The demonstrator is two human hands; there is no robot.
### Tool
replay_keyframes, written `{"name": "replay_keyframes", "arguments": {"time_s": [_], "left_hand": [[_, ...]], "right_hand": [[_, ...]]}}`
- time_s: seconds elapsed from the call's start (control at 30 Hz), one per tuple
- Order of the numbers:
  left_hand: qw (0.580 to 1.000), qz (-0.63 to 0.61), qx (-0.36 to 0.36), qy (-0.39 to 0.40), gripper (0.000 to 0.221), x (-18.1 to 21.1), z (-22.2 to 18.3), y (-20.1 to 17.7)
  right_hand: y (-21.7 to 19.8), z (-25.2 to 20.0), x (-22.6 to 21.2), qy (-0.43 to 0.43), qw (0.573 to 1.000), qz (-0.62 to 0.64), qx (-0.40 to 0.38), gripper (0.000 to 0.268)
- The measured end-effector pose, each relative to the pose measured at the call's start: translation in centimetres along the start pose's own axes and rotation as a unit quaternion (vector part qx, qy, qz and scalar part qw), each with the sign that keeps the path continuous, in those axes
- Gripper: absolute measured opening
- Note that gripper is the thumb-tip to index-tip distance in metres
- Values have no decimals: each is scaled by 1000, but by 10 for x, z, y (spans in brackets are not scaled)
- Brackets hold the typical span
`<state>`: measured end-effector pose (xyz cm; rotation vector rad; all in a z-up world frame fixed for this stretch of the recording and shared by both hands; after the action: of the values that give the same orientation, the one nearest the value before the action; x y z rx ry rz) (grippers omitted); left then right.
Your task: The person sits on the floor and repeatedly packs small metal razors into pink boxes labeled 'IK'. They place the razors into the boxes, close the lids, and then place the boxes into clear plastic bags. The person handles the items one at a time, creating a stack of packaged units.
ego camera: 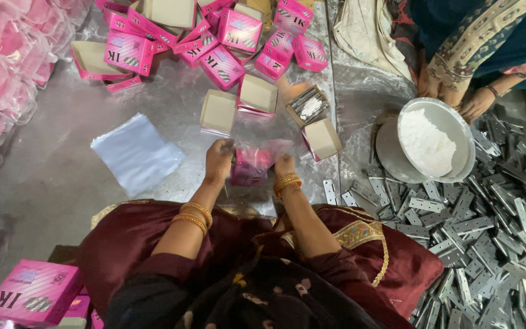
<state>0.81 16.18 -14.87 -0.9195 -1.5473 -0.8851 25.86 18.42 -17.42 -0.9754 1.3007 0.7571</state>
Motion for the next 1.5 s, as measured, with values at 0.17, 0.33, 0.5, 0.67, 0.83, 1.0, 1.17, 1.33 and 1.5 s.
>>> {"name": "replay_keyframes", "arguments": {"time_s": [0.17, 0.33, 0.5, 0.67, 0.83, 1.0, 1.17, 1.33, 1.5], "left_hand": [[999, 11, -2, -44, 35, -30, 11, -2], [997, 71, -2, -38, 34, -45, 11, -7], [991, 3, -24, -129, 33, -52, 10, -2], [990, 49, -56, -124, 29, -43, 0, -4], [909, 407, -49, 81, 26, 12, -12, -8], [843, 527, -98, 49, 27, 41, -29, -10], [843, 518, -76, 121, 27, 84, -40, -6], [848, 445, -68, 281, 24, 148, -54, 5], [892, 372, -42, 253, 31, 176, -59, -3]], "right_hand": [[18, -3, -22, -93, 988, -119, -32, 24], [12, -21, -25, -55, 963, -245, -97, 24], [27, -27, -19, -105, 888, -410, -182, 24], [48, -36, -1, -192, 701, -591, -350, 25], [16, -31, -4, -22, 858, -449, -250, 17], [0, -43, -30, -204, 882, -400, -144, 16], [-6, -35, -25, -176, 903, -372, -128, 11], [-27, 5, -29, -69, 975, -167, -133, 13], [-43, 28, -66, -129, 982, -6, -135, 29]]}}
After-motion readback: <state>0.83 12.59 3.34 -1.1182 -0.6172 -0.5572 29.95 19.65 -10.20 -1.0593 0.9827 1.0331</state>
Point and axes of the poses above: each hand's wrist, its own z-axis towards the middle knuckle, its own y-axis out of the palm, x = y × z, the point moved 7 cm from there along z, towards the middle knuckle, and after that the axes turned 13 degrees about x, right-handed, at the moved point
